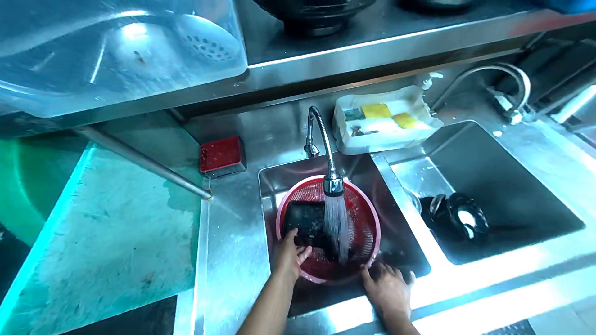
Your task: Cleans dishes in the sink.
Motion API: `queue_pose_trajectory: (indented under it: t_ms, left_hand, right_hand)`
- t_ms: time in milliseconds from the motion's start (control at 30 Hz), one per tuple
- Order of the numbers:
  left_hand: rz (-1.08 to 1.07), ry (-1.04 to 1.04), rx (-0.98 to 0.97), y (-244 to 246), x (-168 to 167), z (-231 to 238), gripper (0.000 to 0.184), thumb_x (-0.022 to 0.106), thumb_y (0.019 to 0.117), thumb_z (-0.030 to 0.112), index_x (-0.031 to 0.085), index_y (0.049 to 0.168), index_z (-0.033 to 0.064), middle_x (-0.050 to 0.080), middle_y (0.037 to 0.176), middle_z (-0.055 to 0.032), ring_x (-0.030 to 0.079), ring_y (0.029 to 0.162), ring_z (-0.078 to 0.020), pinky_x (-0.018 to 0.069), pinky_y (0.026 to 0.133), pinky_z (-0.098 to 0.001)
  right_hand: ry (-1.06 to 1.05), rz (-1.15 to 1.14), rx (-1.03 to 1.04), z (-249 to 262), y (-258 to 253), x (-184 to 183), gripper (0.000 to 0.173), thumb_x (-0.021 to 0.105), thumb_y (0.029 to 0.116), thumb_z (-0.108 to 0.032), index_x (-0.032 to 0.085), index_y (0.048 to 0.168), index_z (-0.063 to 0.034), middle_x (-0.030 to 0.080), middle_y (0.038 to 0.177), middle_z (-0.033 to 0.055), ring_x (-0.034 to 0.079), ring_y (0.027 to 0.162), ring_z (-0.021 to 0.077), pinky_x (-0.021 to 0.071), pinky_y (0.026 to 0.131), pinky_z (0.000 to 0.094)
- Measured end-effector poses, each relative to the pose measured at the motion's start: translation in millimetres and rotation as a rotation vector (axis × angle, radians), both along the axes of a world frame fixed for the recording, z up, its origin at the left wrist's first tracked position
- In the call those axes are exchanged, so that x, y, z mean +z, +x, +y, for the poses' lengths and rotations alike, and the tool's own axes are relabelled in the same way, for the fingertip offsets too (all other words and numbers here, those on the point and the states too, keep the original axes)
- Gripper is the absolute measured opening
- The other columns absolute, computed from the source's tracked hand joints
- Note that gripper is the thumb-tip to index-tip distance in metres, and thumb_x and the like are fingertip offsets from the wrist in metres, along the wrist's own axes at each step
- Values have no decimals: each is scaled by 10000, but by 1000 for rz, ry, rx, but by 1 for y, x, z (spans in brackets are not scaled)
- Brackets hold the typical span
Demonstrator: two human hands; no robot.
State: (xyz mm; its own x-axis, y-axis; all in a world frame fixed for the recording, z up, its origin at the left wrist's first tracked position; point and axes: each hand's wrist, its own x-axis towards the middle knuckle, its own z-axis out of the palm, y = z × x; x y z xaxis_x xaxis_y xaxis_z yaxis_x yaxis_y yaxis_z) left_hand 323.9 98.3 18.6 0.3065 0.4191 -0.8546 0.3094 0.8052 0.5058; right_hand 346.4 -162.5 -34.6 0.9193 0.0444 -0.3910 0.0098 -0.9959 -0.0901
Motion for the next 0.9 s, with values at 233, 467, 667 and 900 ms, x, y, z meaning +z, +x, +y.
queue_pose_trajectory:
  t_ms: [233,467,667,900]
  left_hand:
    - [-82,409,129,43,58,132,480,549,1064,329,448,1391,-8,631,992,-189,669,723,-239,599,659,-384]
    - [34,594,334,90,78,259,520,531,1042,421,485,1372,23,642,1061,-184,683,767,-244,606,683,-404]
    - [61,501,475,109,57,292,544,519,1049,380,407,1482,71,508,1421,-209,617,1158,-339,584,842,-501]
    - [16,472,562,108,55,288,700,506,1023,585,374,1519,110,445,1514,-174,542,1300,-323,552,932,-488]
  right_hand:
    - [-2,40,10,3,0,4,676,428,918,-684,756,1206,-168,732,1248,69,586,1313,300,180,1210,645]
    - [-30,63,42,3,1,7,708,384,936,-696,766,1160,-144,740,1223,84,597,1302,315,180,1212,654]
    - [-62,80,37,4,3,7,704,368,929,-701,759,1197,-180,738,1241,58,589,1318,289,180,1212,647]
    - [-56,47,47,4,2,6,705,348,920,-693,778,1115,-169,755,1187,50,626,1265,288,220,1198,642]
